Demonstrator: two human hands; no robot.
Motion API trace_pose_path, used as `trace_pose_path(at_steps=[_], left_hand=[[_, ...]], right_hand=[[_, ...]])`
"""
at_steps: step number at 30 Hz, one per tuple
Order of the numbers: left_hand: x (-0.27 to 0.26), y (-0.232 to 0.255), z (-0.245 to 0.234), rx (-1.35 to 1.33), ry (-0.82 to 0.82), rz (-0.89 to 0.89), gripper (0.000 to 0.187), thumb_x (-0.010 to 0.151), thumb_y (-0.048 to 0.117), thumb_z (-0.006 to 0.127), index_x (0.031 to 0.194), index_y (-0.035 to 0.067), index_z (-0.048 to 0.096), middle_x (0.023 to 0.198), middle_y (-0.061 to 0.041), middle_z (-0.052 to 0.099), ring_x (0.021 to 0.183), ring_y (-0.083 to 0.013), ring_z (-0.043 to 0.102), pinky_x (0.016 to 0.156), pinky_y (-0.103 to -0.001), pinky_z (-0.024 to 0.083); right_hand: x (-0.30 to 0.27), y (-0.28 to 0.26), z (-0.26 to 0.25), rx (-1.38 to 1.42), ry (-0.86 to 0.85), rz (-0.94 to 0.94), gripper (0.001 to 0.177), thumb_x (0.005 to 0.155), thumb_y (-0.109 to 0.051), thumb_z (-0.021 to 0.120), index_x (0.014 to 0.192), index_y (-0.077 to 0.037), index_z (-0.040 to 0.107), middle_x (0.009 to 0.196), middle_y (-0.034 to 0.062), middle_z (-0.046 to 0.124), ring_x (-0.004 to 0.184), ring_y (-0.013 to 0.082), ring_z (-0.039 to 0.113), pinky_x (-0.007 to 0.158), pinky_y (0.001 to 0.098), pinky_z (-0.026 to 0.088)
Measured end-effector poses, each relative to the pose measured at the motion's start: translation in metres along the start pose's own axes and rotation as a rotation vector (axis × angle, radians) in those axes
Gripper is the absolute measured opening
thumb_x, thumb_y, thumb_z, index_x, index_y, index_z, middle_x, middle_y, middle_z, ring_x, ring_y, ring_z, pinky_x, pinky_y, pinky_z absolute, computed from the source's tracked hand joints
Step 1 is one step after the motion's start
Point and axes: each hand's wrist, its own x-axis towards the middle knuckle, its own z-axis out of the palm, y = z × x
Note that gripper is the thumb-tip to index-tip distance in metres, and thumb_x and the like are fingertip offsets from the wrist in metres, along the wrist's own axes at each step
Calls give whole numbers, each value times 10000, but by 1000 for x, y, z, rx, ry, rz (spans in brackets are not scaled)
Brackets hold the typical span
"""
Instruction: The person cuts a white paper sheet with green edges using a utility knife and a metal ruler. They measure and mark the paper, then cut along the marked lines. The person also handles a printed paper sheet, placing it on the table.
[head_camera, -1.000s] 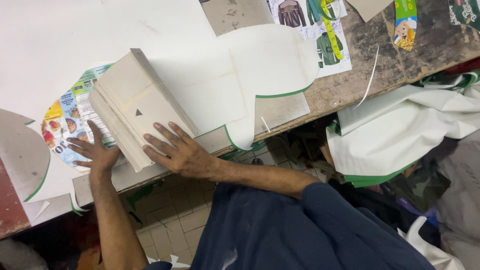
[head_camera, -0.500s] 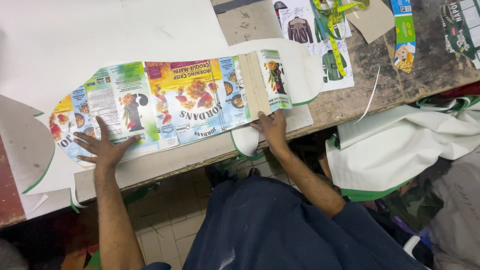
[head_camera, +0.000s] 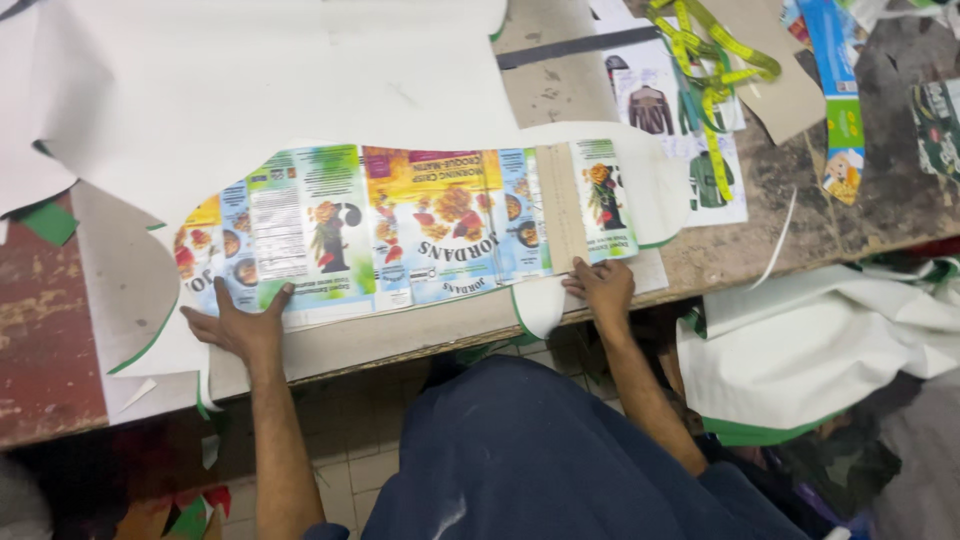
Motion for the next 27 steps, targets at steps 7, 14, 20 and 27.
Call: trace_pose_path(at_steps=[7,14,20,27], left_hand=[[15,-14,-24,-172,108,-33,907,683,10,951,1486,17,530,1341,-235,452,1234,-385,457,1013,-489,478],[30,-28,-34,-823,116,-120,655,804,-110,775,1420,-55,562,1147,-127,657,952,-162,655,806,-261,577],[24,-15,-44,-551,113,-63,345,850,-28,802,1171,-92,694,971,-137,762,795,-147,723,689,-272,578],[32,-6,-54,-478,89,-86,279,833,34,848,1072,-69,746,827,-133,753,691,-143,682,643,-275,526]], right_hand=[[-5,-3,4,-19,18,-36,225,958,-64,726,958,118,593,850,219,710,688,260,743,564,297,616],[-4,0,7,-80,53,-84,220,970,-47,724,982,116,576,876,213,704,707,255,742,595,295,627],[-7,-2,9,-130,103,-58,213,974,-35,723,991,115,573,888,212,707,710,257,740,599,293,625],[-5,-1,11,-141,121,-121,166,978,-17,722,982,86,593,861,195,712,687,221,727,574,281,606]])
